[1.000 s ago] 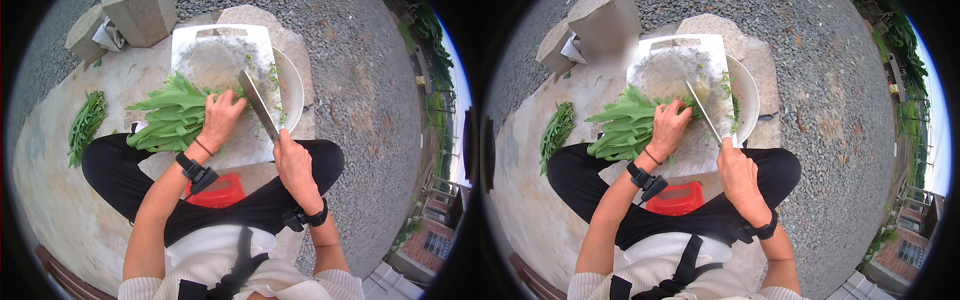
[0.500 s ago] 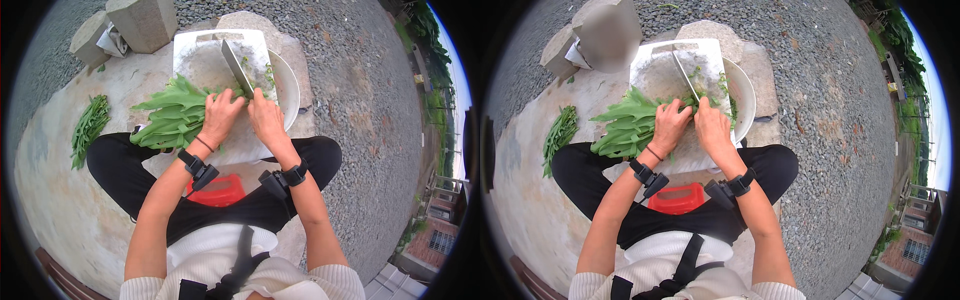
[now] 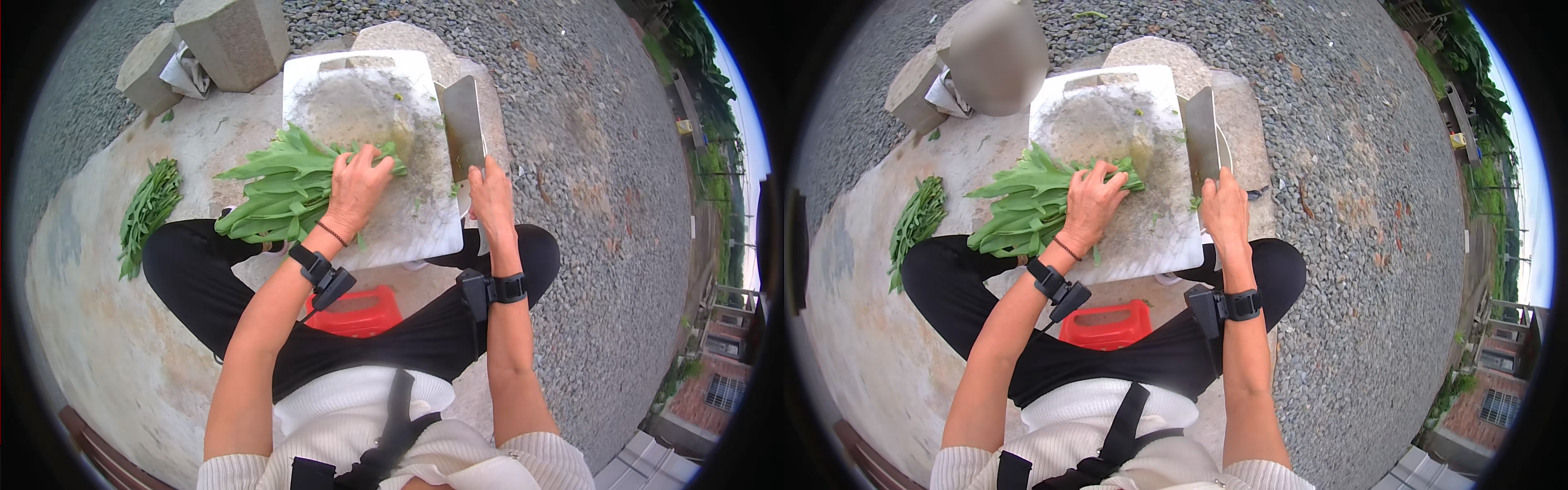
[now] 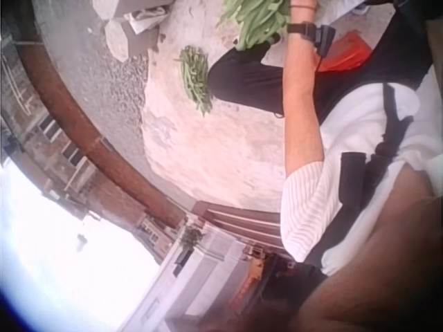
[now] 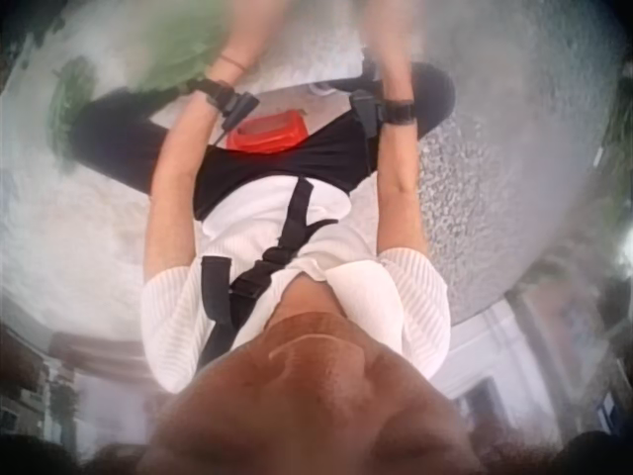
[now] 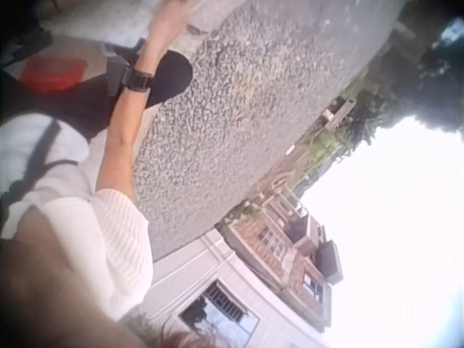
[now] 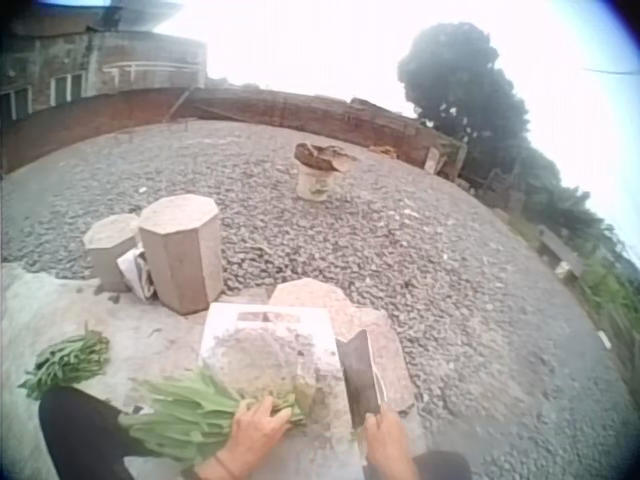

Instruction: Chopping green leafy vegetables with a cleaver on a cutting board.

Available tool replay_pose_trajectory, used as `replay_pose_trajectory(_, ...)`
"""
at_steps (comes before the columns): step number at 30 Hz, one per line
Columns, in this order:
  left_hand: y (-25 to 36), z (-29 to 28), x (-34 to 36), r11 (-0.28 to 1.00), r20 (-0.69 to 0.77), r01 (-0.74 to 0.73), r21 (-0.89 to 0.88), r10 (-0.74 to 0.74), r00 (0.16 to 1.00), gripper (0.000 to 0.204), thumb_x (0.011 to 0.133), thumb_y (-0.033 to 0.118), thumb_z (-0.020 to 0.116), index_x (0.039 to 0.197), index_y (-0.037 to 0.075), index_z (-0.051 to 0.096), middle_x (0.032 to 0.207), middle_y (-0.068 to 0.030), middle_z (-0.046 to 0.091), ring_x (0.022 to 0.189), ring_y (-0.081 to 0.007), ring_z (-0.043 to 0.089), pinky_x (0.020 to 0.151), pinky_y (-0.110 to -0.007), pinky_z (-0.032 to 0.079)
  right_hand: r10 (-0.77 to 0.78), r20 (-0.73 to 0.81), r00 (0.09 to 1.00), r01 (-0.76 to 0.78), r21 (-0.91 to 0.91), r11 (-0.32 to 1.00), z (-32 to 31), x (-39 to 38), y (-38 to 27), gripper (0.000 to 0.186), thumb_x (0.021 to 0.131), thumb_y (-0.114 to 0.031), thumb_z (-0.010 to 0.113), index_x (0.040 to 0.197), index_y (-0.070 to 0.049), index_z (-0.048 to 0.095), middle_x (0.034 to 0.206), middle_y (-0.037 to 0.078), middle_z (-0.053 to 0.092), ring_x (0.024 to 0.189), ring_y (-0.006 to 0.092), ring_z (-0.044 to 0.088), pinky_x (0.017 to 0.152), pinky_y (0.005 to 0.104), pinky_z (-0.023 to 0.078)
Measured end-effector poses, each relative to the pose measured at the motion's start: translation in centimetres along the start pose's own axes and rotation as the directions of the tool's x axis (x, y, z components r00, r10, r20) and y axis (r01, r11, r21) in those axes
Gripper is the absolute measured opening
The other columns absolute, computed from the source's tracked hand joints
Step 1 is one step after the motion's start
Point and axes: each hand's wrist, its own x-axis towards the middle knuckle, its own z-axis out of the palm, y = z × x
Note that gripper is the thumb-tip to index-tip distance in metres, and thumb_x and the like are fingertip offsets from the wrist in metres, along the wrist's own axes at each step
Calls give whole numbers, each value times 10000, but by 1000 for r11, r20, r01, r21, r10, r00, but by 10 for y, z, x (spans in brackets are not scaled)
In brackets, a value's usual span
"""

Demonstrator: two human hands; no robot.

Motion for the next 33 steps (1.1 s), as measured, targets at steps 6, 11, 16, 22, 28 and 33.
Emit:
replay_pose_trajectory(6, 2, 0, 1, 1000, -8, -9, -15, 8, 1000, 262, 709, 114, 728, 935, 113, 596, 962, -40, 560, 859, -235, 572, 799, -382, 429, -74, 1, 997, 74, 60, 995, -16, -33, -2, 220, 898, -177, 495, 927, 41, 487, 794, 322, 568, 803, 506, 538, 673, 525, 398)
replay_pose_trajectory(11, -1, -2, 0, 1000, -13, 9, -5, -9, 1000, 222, 713, 117, 704, 891, 107, 572, 944, -56, 550, 866, -219, 586, 809, -389, 418, -124, 189, 974, 109, 85, 990, 1, -56, 10, 212, 894, -172, 512, 936, 35, 494, 796, 328, 563, 811, 507, 537, 676, 539, 394)
replay_pose_trajectory(16, -1, -2, 1, 999, -8, 5, -31, -5, 1000, 272, 709, 107, 729, 955, 112, 613, 969, -39, 566, 857, -242, 573, 798, -377, 429, -43, -1, 999, 43, -17, 999, -15, -35, 23, 205, 892, -166, 513, 938, 34, 507, 822, 307, 591, 808, 493, 556, 687, 538, 403)
replay_pose_trajectory(22, -1, -2, -1, 1000, -12, -6, 3, 6, 1000, 276, 703, 102, 734, 950, 112, 612, 968, -36, 565, 859, -238, 575, 796, -377, 428, -136, 25, 990, 134, 52, 990, -18, -19, -7, 198, 892, -162, 507, 911, 35, 497, 808, 300, 588, 802, 488, 556, 682, 531, 405)
replay_pose_trajectory(28, 5, -2, 3, 1000, -1, 9, 3, -9, 1000, 259, 709, 100, 729, 942, 107, 615, 969, -33, 566, 856, -237, 576, 792, -369, 426, -186, 207, 961, 157, 148, 976, 12, 11, -25, 226, 877, -180, 509, 883, 45, 490, 694, 259, 579, 579, 394, 597, 555, 451, 477)
replay_pose_trajectory(33, 2, -2, 1, 1000, -19, 17, -2, -17, 1000, 248, 716, 101, 725, 938, 103, 615, 979, -32, 570, 853, -241, 575, 795, -360, 419, 34, 318, 947, -178, 435, 883, 4, 9, -9, 204, 892, -178, 485, 942, 18, 510, 600, 91, 511, 402, 179, 524, 364, 341, 440)
